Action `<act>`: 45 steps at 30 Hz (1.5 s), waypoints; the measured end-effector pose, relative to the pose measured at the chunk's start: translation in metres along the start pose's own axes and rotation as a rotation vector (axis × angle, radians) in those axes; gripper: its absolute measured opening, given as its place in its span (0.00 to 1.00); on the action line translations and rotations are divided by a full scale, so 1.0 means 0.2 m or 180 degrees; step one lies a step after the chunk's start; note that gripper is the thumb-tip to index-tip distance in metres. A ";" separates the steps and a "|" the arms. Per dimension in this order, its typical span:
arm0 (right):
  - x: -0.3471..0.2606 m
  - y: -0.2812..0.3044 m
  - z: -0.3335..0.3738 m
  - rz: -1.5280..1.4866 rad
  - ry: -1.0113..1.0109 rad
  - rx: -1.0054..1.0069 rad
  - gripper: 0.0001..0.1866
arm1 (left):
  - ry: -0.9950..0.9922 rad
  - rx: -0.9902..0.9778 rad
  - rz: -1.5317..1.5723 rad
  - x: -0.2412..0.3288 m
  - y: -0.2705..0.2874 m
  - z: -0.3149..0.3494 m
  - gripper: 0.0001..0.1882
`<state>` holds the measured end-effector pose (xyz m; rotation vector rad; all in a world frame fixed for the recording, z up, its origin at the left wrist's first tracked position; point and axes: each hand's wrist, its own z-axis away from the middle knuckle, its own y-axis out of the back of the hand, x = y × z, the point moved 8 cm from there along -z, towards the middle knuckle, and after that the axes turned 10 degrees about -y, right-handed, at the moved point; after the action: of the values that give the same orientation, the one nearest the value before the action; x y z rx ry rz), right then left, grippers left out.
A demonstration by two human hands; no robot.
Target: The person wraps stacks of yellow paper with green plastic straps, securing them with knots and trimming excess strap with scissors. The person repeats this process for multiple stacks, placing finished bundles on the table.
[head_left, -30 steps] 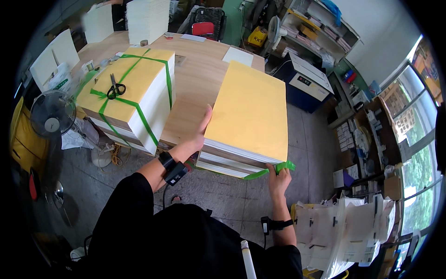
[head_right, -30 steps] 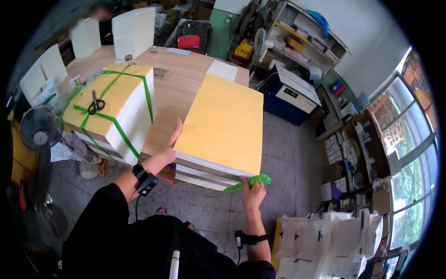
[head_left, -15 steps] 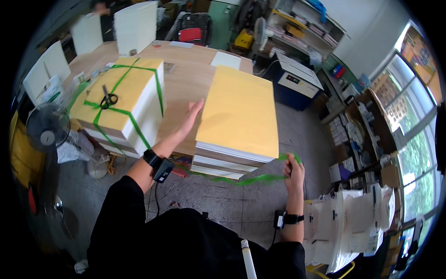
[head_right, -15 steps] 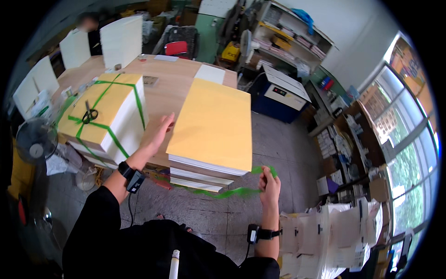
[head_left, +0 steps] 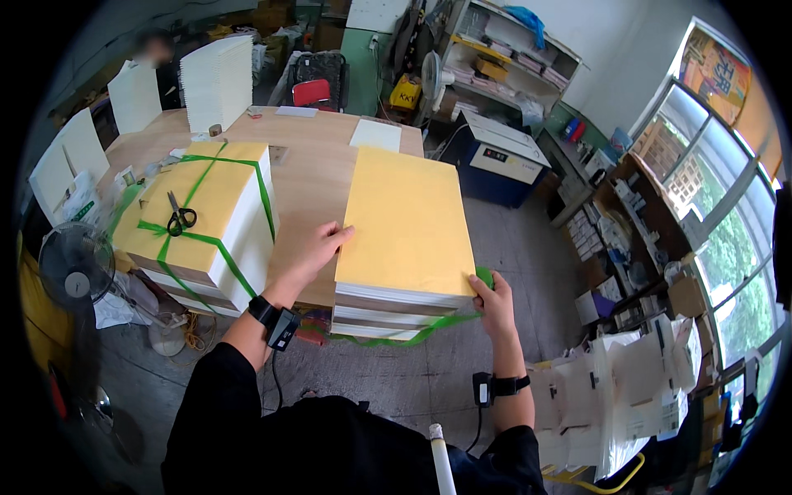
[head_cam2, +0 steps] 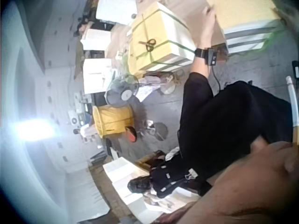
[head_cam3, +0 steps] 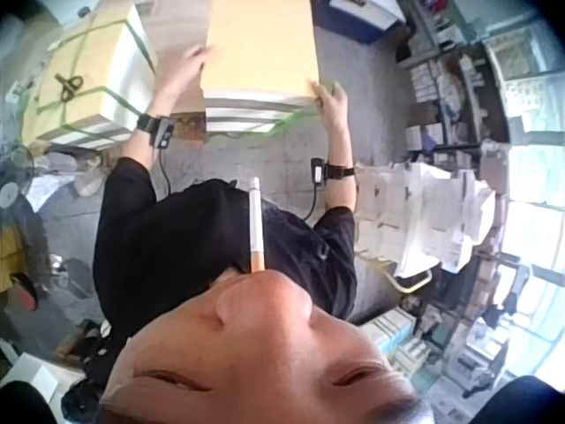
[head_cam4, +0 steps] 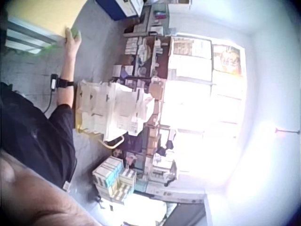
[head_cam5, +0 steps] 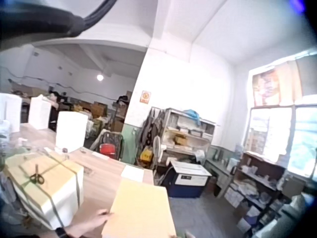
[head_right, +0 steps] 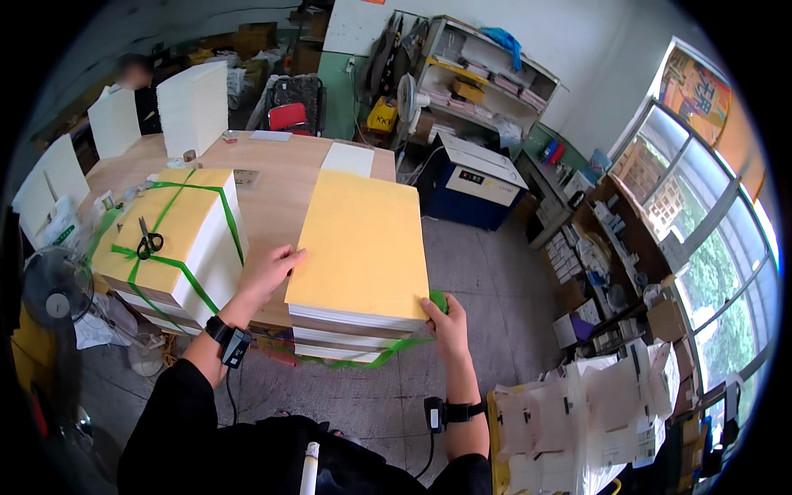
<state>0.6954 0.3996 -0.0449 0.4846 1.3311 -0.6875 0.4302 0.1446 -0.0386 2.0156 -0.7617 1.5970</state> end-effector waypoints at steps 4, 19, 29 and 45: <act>-0.01 0.00 0.00 -0.0107 -0.0036 0.0021 0.11 | 0.0455 -0.0124 0.0723 -0.12 -0.02 -0.03 0.17; 0.01 -0.03 0.04 -0.0215 0.0188 -0.0022 0.09 | 0.0623 -0.0182 0.0601 -0.20 0.01 -0.03 0.20; 0.05 -0.01 0.01 -0.0440 0.0045 -0.0261 0.10 | -0.1082 -0.0186 -0.2149 0.27 0.02 -0.12 0.24; 0.04 0.01 0.05 -0.0166 -0.0061 -0.0058 0.07 | -0.3039 -0.2132 -0.2121 0.32 -0.65 0.03 0.27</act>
<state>0.7037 0.3927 -0.0514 0.4290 1.3347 -0.7208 0.5331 0.2290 0.0208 2.0756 -0.6672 -0.0637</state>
